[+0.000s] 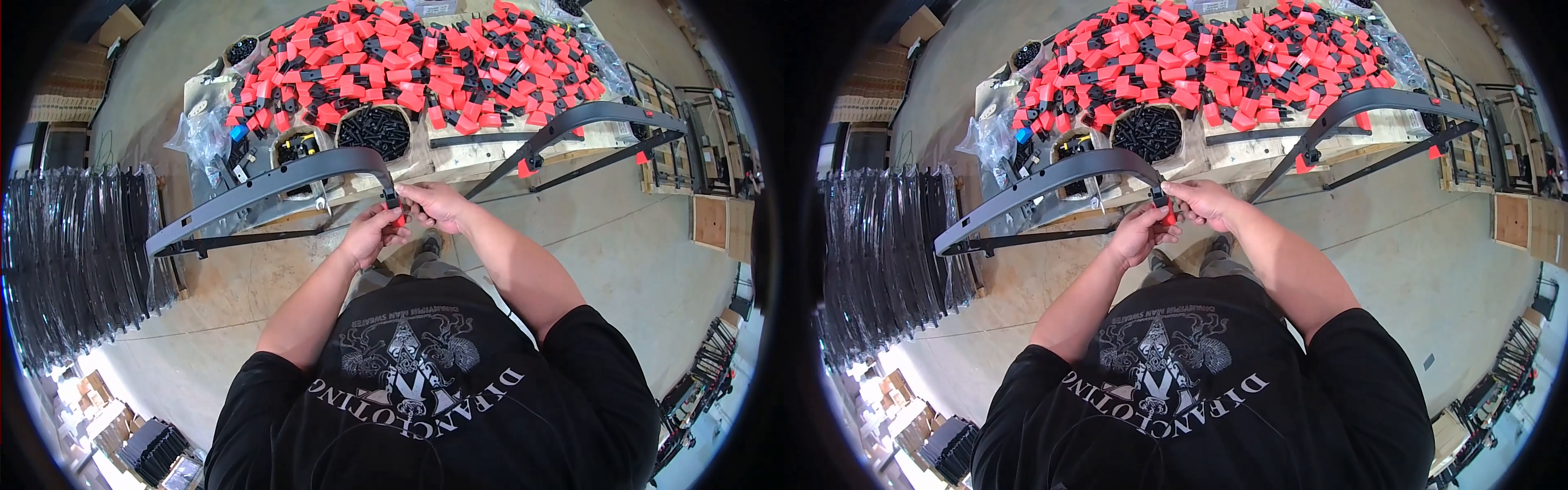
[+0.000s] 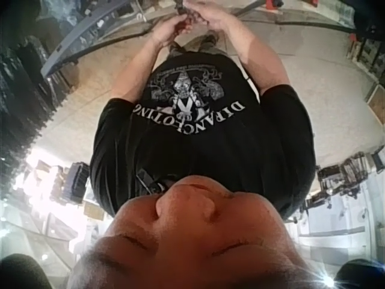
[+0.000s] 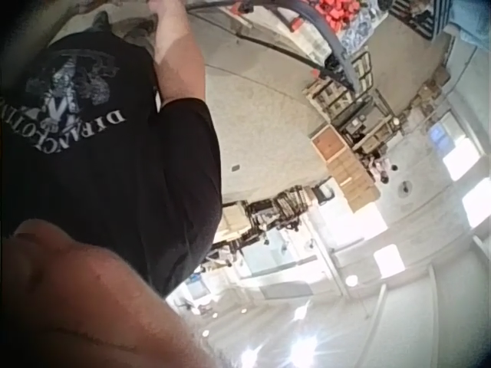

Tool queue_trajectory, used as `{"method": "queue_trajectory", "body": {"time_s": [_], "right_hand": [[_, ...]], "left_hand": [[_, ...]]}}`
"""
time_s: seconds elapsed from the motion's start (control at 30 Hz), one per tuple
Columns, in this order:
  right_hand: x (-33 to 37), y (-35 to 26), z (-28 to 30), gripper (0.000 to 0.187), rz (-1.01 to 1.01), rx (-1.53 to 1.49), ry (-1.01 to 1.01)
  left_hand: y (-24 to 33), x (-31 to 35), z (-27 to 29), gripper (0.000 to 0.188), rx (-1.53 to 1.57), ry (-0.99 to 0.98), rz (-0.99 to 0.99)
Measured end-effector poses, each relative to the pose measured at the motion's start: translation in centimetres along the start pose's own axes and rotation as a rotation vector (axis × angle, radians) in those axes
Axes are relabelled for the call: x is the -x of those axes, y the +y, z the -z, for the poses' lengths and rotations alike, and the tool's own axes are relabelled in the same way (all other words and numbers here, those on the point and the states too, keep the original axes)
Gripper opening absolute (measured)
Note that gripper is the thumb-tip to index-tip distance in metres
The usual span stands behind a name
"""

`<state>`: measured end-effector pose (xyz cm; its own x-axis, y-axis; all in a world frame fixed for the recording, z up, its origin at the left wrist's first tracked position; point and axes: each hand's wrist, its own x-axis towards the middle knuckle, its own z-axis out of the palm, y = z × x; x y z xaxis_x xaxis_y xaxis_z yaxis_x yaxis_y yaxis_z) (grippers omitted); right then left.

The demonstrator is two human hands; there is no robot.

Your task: Assembling plastic components onto metal frames in a manufacturing setting.

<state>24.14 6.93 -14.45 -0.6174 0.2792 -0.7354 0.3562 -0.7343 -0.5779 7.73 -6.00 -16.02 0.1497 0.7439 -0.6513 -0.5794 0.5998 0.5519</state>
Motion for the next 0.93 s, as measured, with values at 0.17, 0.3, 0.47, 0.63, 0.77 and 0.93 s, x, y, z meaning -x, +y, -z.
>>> {"method": "queue_trajectory", "body": {"time_s": [0.17,0.3,0.47,0.63,0.77,0.93], "right_hand": [[0.3,0.3,-0.2,0.057,-0.047,-0.249,-0.105],[3.0,0.3,-0.8,0.063,0.011,-0.44,-0.264],[5.5,0.1,-2.9,0.07,0.103,-0.544,-0.413],[5.0,0.5,-3.5,0.067,0.141,-0.479,-0.401],[5.3,0.9,-3.2,0.068,0.133,-0.5,-0.452],[5.6,0.9,-3.2,0.066,0.149,-0.501,-0.429]], "left_hand": [[0.7,1.6,-1.2,0.037,-0.366,0.284,-0.01],[0.5,4.6,-1.4,0.032,-0.848,0.41,-0.555],[4.5,7.3,-5.6,0.028,-1.356,0.213,-1.029],[4.1,6.9,-5.0,0.027,-1.375,0.215,-0.855],[3.7,6.9,-4.8,0.025,-1.29,0.211,-0.779],[3.4,7.3,-4.5,0.028,-1.295,0.22,-0.747]]}}
